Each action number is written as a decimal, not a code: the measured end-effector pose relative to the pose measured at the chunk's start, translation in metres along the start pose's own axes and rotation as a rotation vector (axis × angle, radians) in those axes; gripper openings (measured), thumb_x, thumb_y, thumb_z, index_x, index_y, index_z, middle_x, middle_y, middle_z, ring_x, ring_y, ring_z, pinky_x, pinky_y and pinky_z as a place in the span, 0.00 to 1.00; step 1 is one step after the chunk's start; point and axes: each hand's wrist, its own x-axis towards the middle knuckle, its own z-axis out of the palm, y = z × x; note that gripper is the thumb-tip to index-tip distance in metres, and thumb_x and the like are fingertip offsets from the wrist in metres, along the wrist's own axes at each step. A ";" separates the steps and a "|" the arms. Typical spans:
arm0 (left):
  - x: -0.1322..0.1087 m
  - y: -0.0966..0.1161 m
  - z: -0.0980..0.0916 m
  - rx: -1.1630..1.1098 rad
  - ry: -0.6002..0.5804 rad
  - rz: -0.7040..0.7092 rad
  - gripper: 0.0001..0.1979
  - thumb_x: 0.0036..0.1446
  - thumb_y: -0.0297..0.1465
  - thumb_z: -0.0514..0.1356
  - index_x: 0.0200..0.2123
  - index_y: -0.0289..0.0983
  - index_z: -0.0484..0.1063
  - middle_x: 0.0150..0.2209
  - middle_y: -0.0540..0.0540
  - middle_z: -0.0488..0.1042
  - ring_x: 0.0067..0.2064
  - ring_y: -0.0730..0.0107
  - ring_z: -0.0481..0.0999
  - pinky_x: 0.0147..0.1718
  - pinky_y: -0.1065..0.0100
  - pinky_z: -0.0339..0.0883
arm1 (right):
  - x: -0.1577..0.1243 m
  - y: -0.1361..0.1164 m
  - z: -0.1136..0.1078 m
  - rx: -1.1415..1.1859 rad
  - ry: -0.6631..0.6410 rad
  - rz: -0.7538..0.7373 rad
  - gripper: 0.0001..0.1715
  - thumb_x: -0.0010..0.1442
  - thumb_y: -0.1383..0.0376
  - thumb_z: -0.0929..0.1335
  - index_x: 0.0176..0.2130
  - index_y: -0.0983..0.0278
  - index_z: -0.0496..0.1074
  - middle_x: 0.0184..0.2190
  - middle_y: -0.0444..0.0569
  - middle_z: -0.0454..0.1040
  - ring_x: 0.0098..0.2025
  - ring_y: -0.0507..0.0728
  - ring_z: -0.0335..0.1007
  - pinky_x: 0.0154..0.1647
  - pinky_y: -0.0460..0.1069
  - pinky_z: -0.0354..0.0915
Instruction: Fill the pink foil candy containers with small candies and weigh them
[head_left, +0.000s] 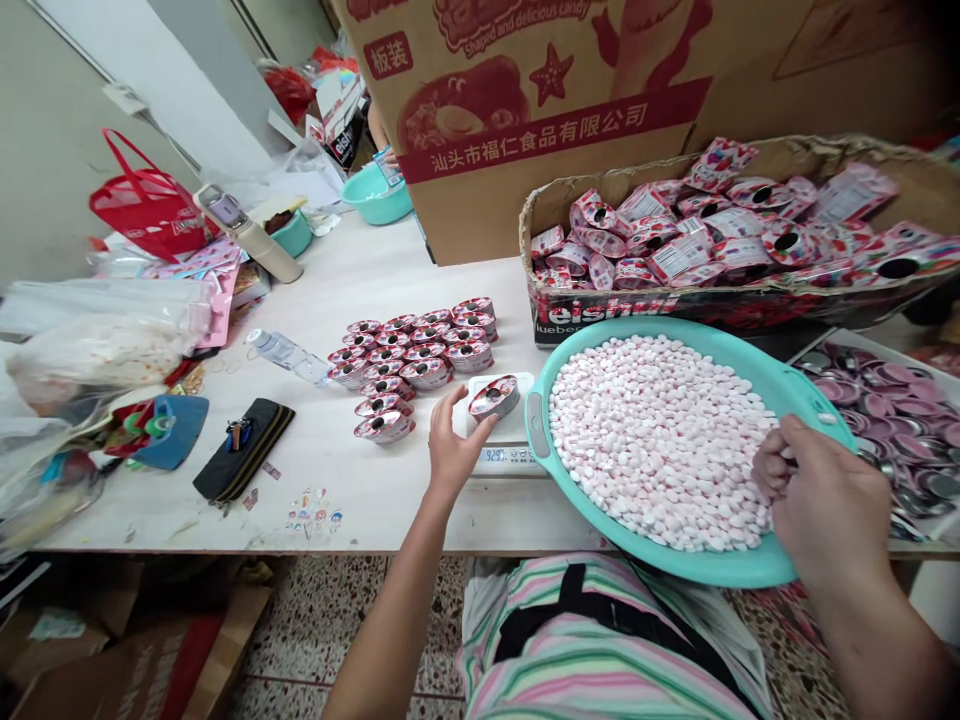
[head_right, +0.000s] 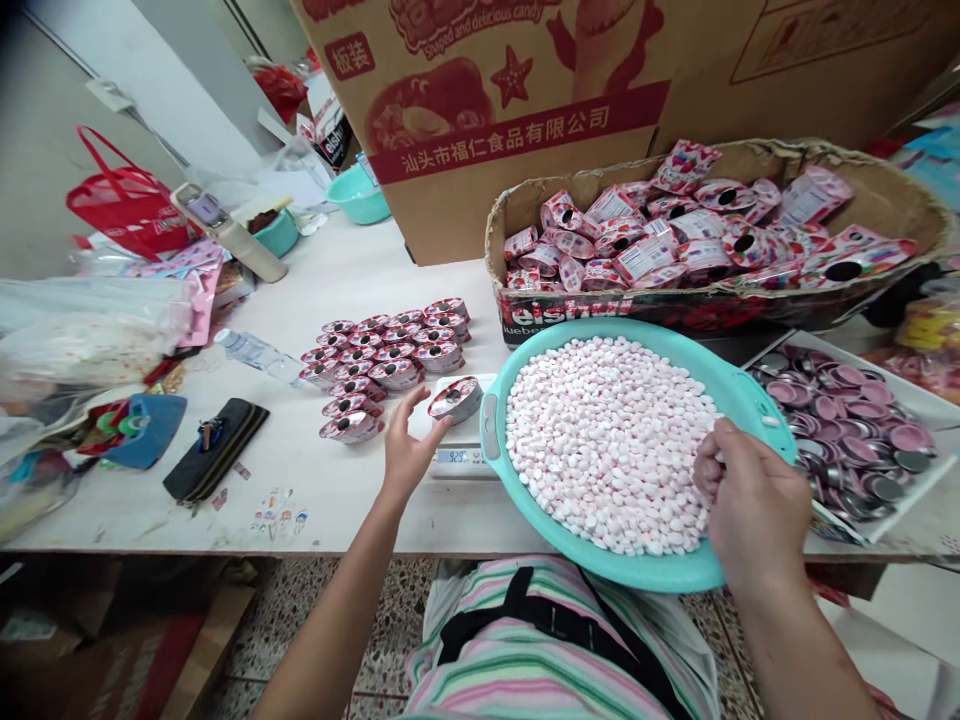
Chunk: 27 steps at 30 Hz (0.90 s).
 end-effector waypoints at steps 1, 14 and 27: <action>0.002 0.001 0.004 0.007 -0.007 0.012 0.28 0.49 0.38 0.66 0.53 0.39 0.65 0.51 0.40 0.72 0.54 0.57 0.70 0.54 0.55 0.62 | 0.000 -0.001 0.001 0.001 -0.002 0.005 0.15 0.48 0.62 0.73 0.21 0.66 0.66 0.19 0.41 0.60 0.18 0.46 0.53 0.15 0.44 0.44; 0.021 0.049 0.000 0.049 0.182 0.241 0.19 0.52 0.34 0.65 0.47 0.38 0.71 0.46 0.42 0.76 0.47 0.60 0.75 0.48 0.59 0.69 | 0.001 0.000 0.002 0.023 -0.078 0.095 0.21 0.50 0.52 0.72 0.21 0.64 0.65 0.16 0.39 0.56 0.18 0.45 0.48 0.16 0.42 0.44; 0.073 0.121 0.047 0.207 -0.073 0.744 0.20 0.54 0.23 0.60 0.51 0.41 0.69 0.48 0.44 0.74 0.50 0.63 0.73 0.51 0.61 0.69 | 0.004 -0.002 0.002 0.045 -0.149 0.131 0.24 0.53 0.48 0.69 0.21 0.63 0.62 0.15 0.38 0.52 0.19 0.47 0.44 0.18 0.44 0.44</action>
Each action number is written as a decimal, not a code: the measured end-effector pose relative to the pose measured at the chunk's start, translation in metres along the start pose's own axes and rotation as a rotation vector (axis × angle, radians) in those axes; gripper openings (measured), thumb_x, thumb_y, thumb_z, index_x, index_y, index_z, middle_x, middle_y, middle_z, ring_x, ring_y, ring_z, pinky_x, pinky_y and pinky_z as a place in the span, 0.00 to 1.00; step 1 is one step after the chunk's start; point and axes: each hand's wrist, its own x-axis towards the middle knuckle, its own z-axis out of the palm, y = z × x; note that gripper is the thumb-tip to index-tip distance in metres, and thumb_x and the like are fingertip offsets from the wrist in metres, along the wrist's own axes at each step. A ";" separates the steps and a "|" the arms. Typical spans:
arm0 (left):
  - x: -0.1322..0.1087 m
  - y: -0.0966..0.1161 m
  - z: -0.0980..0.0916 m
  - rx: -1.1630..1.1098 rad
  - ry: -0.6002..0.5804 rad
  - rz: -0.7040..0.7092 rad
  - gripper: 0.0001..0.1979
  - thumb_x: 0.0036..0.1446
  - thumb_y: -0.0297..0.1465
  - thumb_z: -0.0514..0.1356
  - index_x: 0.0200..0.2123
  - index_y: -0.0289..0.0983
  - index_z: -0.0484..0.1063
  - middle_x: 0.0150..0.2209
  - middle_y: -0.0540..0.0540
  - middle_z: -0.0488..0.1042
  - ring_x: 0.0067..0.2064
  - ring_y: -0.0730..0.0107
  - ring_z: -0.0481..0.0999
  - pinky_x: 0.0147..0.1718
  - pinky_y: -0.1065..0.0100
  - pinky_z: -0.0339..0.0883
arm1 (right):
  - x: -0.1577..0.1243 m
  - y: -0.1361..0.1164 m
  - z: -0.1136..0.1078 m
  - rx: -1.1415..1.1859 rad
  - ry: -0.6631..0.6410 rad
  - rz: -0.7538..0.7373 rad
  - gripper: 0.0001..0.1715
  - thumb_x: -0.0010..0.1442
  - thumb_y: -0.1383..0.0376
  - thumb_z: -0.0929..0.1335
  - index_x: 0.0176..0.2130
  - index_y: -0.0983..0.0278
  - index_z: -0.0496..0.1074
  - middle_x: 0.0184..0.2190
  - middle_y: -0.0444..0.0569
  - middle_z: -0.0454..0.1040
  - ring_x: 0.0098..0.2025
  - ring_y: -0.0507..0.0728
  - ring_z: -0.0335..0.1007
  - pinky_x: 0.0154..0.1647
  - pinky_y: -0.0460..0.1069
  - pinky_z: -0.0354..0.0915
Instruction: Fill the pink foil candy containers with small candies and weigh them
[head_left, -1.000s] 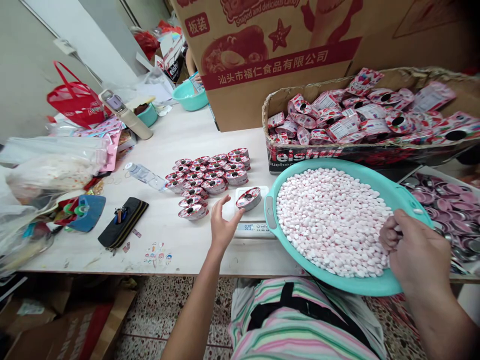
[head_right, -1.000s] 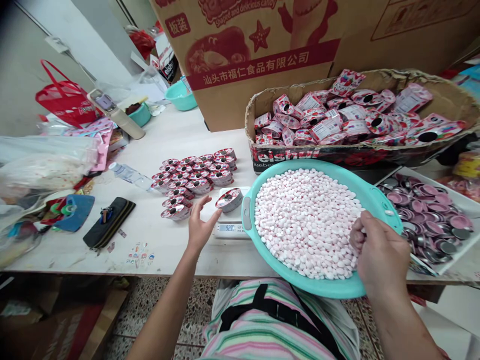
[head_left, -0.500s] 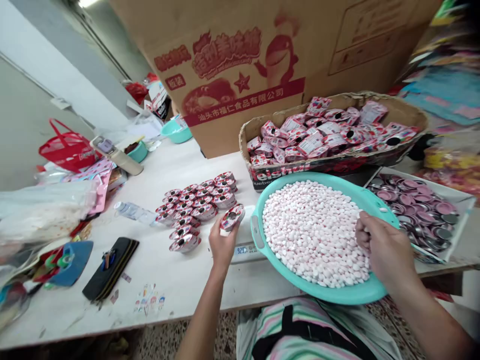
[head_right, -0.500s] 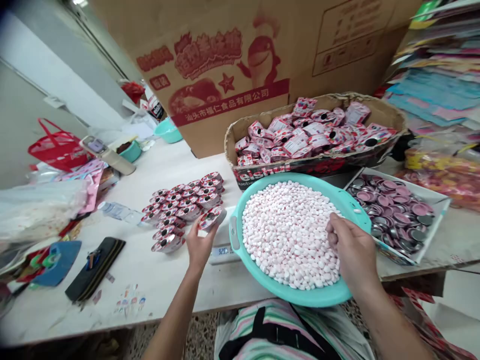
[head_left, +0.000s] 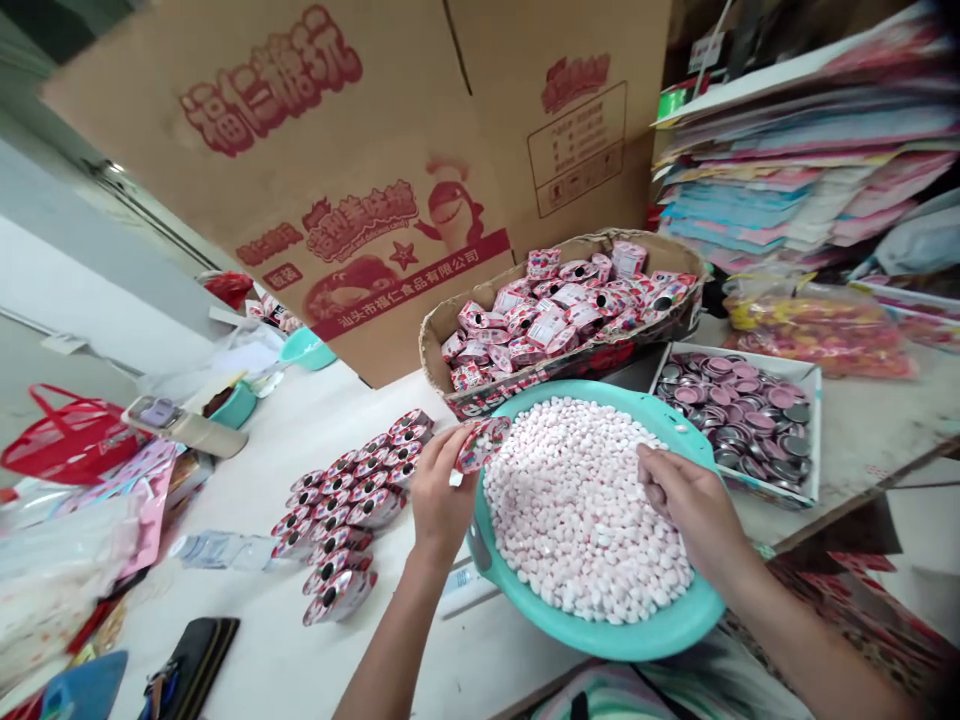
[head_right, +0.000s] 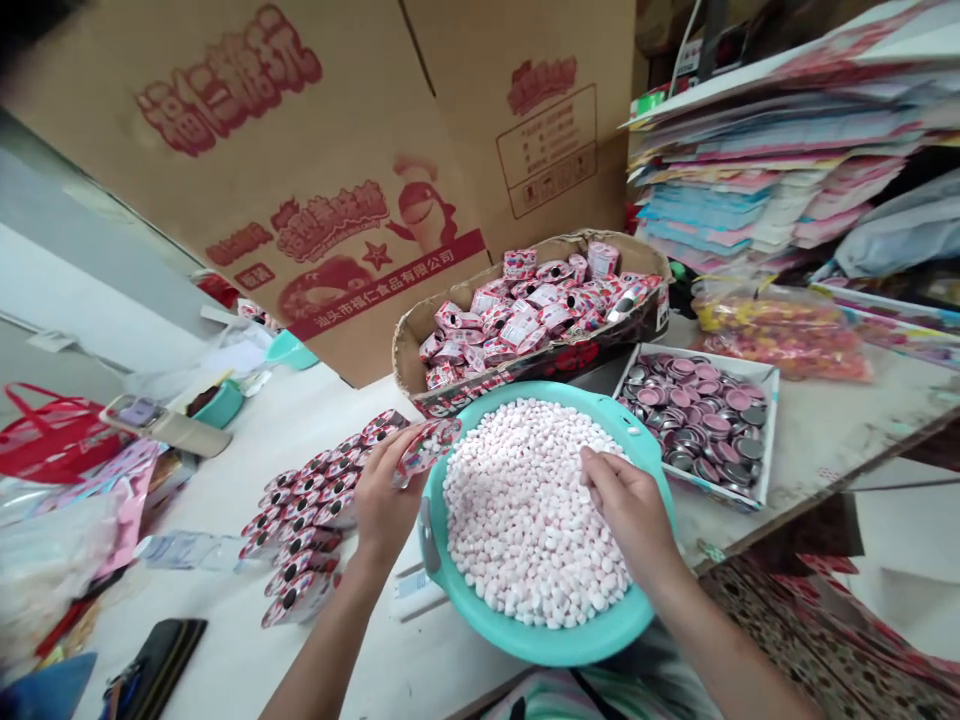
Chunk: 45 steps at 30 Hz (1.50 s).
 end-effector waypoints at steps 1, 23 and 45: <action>-0.001 0.000 0.003 -0.006 -0.017 0.001 0.21 0.54 0.22 0.59 0.51 0.41 0.69 0.48 0.44 0.74 0.50 0.63 0.73 0.51 0.61 0.68 | 0.001 0.000 0.000 0.012 -0.006 0.003 0.25 0.53 0.48 0.69 0.21 0.63 0.62 0.16 0.38 0.52 0.19 0.46 0.44 0.18 0.44 0.44; -0.015 -0.007 0.007 0.009 -0.045 -0.032 0.23 0.53 0.21 0.59 0.51 0.43 0.70 0.49 0.44 0.74 0.51 0.61 0.73 0.52 0.59 0.68 | 0.000 0.000 -0.002 0.045 0.005 0.009 0.23 0.54 0.50 0.69 0.21 0.63 0.63 0.15 0.38 0.53 0.18 0.46 0.45 0.17 0.44 0.43; -0.022 -0.009 -0.004 -0.022 0.041 -0.164 0.19 0.52 0.25 0.64 0.48 0.40 0.72 0.47 0.45 0.76 0.50 0.63 0.74 0.52 0.62 0.67 | -0.002 -0.005 0.001 0.066 0.058 -0.059 0.20 0.52 0.55 0.71 0.20 0.65 0.65 0.17 0.39 0.57 0.18 0.44 0.48 0.16 0.42 0.45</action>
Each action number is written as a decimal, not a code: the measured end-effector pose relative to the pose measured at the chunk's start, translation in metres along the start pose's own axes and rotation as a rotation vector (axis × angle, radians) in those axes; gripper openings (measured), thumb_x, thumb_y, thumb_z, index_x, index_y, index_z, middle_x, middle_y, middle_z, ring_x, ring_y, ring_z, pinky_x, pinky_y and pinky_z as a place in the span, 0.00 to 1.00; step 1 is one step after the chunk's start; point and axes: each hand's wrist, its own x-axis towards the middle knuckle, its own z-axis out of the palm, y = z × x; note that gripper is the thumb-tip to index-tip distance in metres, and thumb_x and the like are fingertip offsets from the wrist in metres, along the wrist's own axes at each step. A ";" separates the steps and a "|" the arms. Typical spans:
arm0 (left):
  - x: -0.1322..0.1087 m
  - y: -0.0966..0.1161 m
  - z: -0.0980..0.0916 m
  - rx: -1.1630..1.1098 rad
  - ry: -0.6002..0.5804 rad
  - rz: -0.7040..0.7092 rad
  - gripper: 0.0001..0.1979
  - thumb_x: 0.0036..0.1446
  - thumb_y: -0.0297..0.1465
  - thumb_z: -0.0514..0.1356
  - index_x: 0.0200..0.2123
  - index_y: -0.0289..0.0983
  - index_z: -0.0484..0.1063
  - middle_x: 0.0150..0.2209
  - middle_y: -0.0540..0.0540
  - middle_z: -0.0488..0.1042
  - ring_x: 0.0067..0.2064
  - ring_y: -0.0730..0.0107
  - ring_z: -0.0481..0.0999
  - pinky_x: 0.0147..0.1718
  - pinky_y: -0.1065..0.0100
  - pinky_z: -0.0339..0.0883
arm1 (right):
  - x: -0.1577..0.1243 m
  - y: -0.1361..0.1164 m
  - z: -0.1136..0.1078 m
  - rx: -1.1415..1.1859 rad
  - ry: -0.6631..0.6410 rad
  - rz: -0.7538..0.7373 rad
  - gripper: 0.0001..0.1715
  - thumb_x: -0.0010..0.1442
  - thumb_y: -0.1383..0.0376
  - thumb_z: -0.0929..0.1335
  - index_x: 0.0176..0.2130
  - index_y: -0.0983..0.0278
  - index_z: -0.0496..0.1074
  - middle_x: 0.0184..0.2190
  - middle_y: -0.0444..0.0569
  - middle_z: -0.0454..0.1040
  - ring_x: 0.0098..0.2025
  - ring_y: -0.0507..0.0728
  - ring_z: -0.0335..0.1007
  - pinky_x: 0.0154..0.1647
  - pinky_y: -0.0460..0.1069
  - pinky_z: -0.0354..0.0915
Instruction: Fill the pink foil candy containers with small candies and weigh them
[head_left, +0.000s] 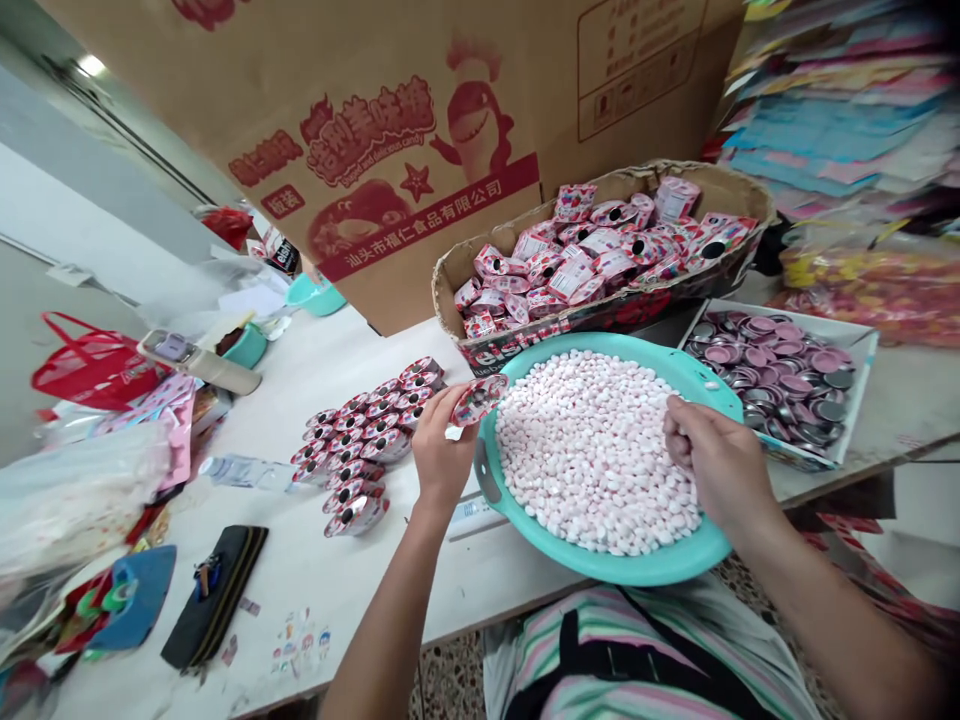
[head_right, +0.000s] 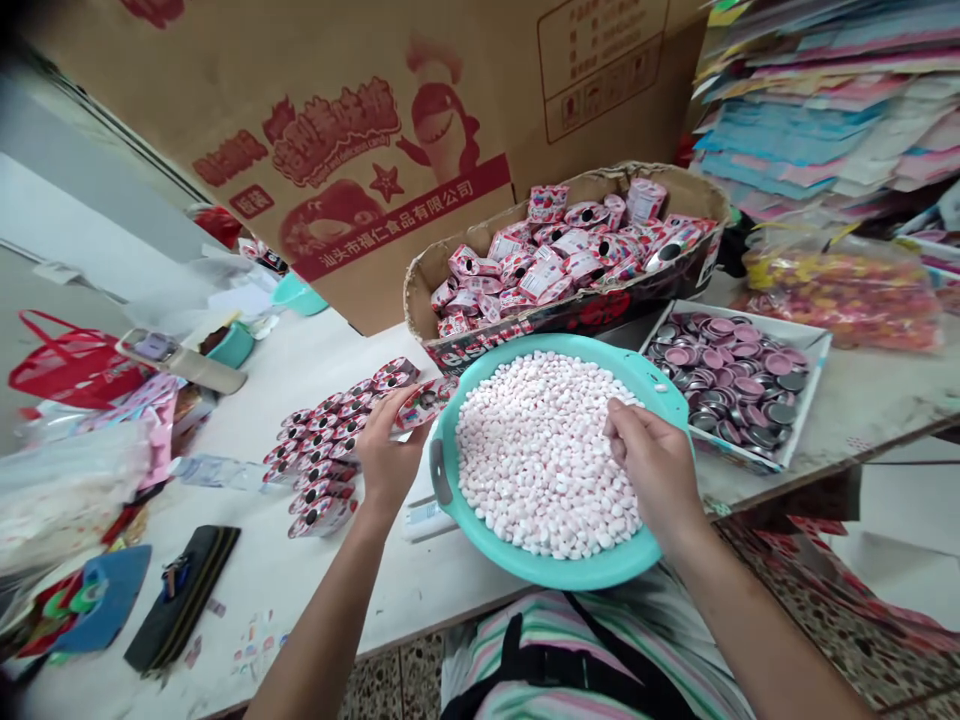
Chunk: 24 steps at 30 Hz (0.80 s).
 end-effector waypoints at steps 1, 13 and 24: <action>-0.002 0.000 0.000 -0.024 0.003 -0.027 0.18 0.52 0.27 0.64 0.48 0.40 0.72 0.47 0.44 0.76 0.50 0.62 0.74 0.52 0.61 0.67 | 0.000 0.000 0.000 -0.004 -0.004 -0.006 0.20 0.52 0.55 0.71 0.20 0.65 0.64 0.16 0.38 0.56 0.18 0.44 0.48 0.16 0.42 0.45; -0.064 -0.062 -0.030 -0.250 0.211 -0.705 0.27 0.44 0.39 0.68 0.47 0.34 0.72 0.42 0.41 0.77 0.43 0.59 0.77 0.46 0.58 0.71 | 0.002 0.001 -0.005 -0.015 0.013 -0.044 0.15 0.50 0.63 0.71 0.19 0.66 0.66 0.14 0.40 0.57 0.16 0.45 0.51 0.14 0.44 0.44; -0.108 -0.082 0.021 -0.292 0.038 -0.677 0.21 0.46 0.33 0.67 0.45 0.37 0.72 0.43 0.44 0.77 0.45 0.60 0.76 0.48 0.60 0.68 | 0.007 0.010 -0.008 -0.110 0.057 -0.143 0.13 0.48 0.65 0.70 0.17 0.65 0.64 0.13 0.40 0.57 0.14 0.46 0.51 0.12 0.46 0.41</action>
